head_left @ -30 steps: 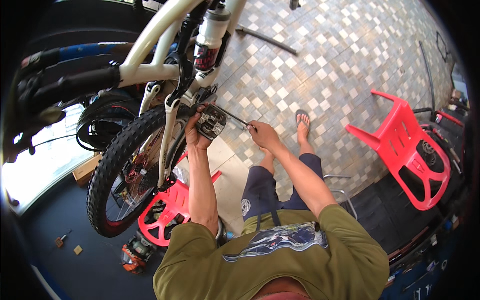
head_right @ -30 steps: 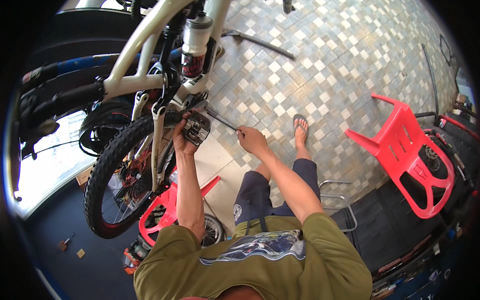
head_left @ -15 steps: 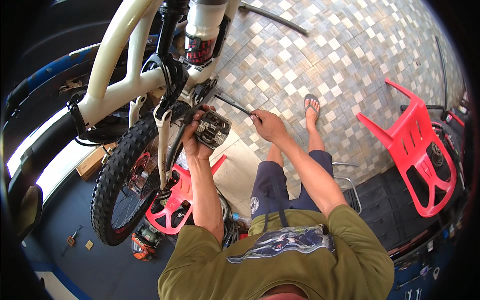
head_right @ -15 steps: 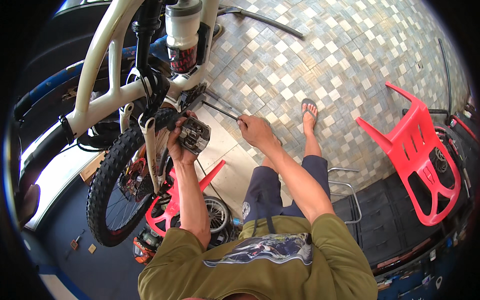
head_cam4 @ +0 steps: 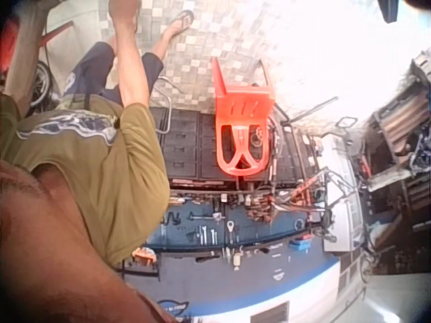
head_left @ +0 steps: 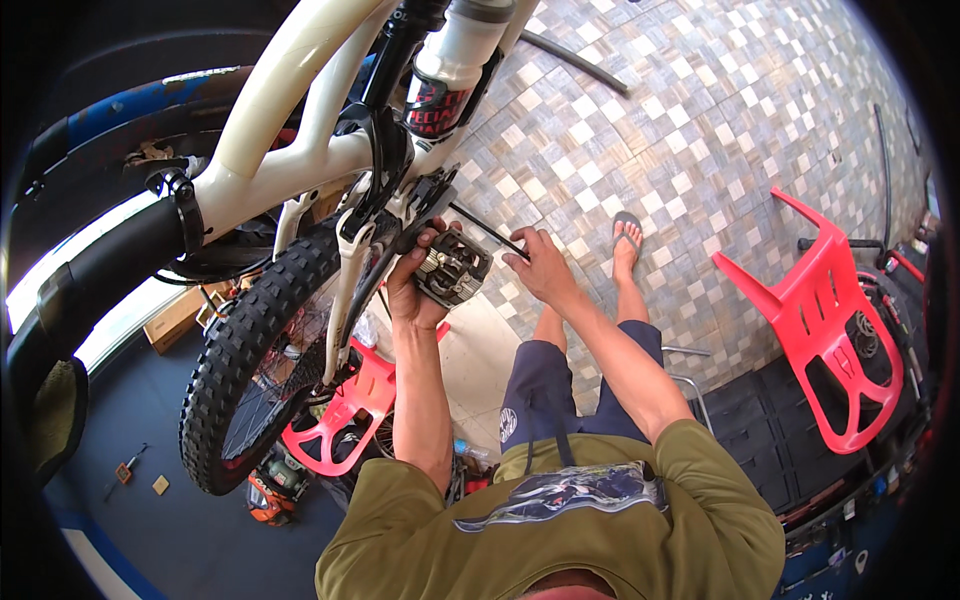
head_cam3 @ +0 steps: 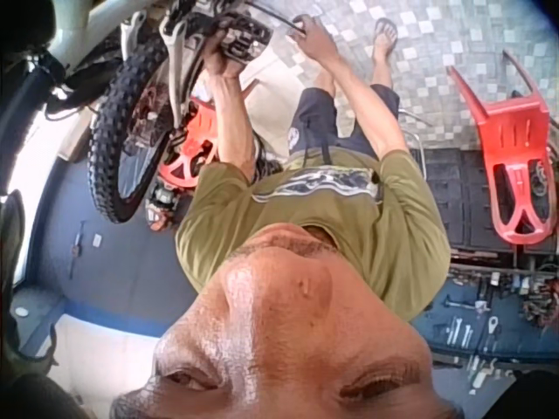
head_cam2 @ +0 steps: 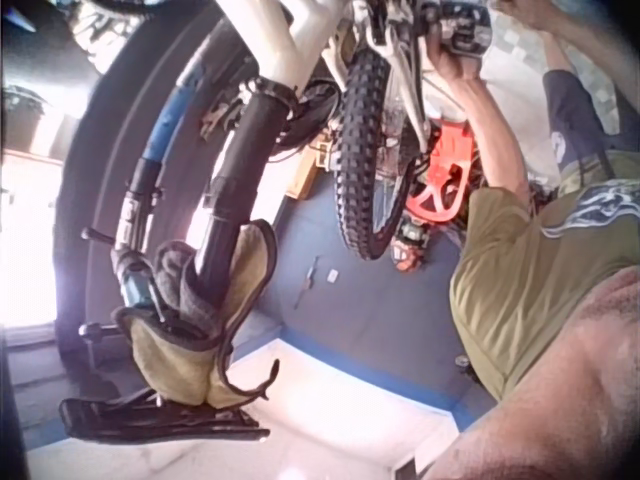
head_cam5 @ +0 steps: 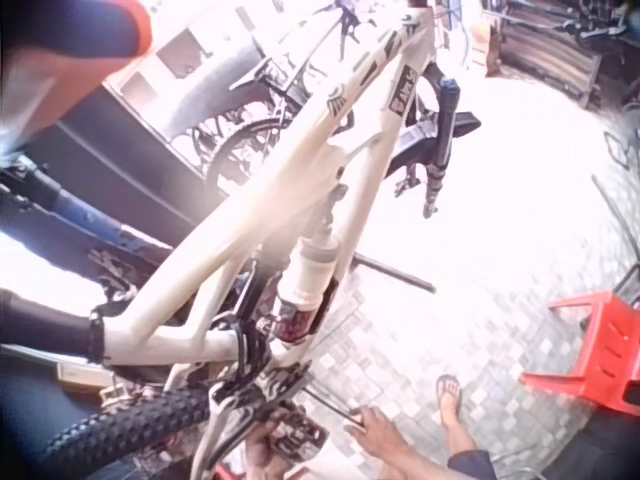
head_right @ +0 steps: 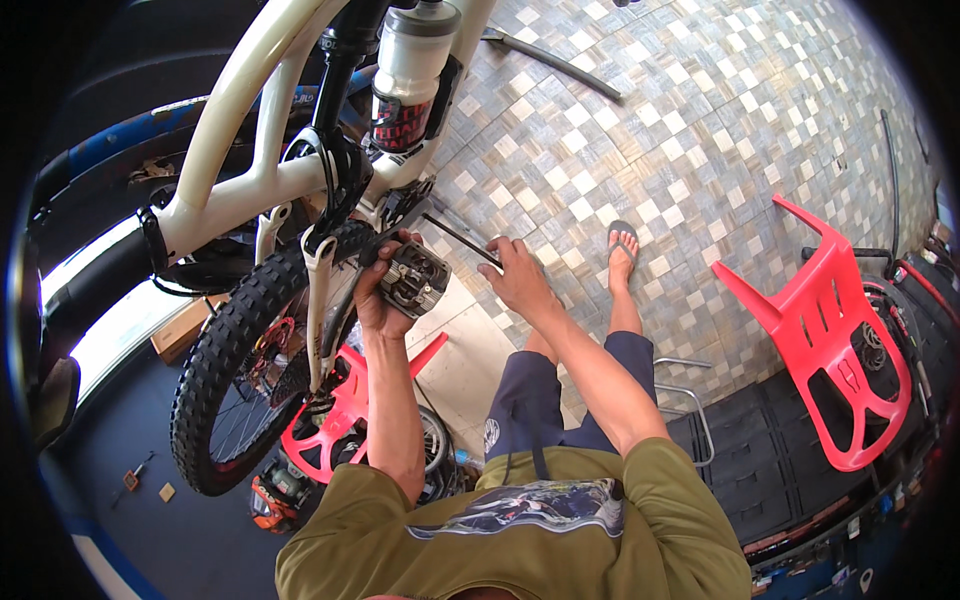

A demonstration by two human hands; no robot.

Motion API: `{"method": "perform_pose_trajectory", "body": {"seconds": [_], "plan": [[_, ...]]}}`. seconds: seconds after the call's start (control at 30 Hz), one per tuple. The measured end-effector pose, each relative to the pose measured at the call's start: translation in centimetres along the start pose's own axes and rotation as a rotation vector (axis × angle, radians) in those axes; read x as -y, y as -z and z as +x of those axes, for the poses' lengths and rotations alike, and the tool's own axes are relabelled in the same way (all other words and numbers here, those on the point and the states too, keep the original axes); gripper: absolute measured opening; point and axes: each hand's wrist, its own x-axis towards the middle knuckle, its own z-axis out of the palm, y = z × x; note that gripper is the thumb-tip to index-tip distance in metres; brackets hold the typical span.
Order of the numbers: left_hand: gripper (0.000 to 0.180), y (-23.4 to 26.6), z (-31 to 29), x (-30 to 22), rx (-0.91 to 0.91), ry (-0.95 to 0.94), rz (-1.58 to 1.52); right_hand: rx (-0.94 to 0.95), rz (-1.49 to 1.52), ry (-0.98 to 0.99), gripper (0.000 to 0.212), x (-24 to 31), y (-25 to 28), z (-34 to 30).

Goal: The person assembles a mountain bike by installing the front fork into the frame, then attaching the crankset to the bottom bracket using a crank installation tool and a torque wrench. The person tightens the crank bolts and checks the installation.

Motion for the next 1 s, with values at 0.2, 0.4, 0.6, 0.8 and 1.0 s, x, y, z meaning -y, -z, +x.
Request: {"method": "perform_pose_trajectory", "body": {"seconds": [0.2,0.4,0.6,0.8,1.0], "plan": [[0.025,0.5,0.1,-0.1,-0.007,-0.025,0.029,0.106,-0.082,-0.044,0.026,0.6,0.9,1.3],[0.025,0.3,0.2,-0.1,-0.007,-0.02,0.016,0.264,-0.112,-0.144,0.023,1.0,2.0,2.6],[0.026,-0.3,0.1,0.0,0.008,-0.002,-0.03,0.439,-0.065,-0.169,0.028,0.2,2.5,3.8],[0.021,0.2,0.2,-0.1,-0.002,-0.018,0.046,0.621,0.137,-0.294,0.031,-0.3,1.8,4.7],[0.025,0.1,0.2,0.0,-0.002,-0.004,0.023,0.337,-0.207,-0.127,0.03,2.2,1.1,4.4]]}}
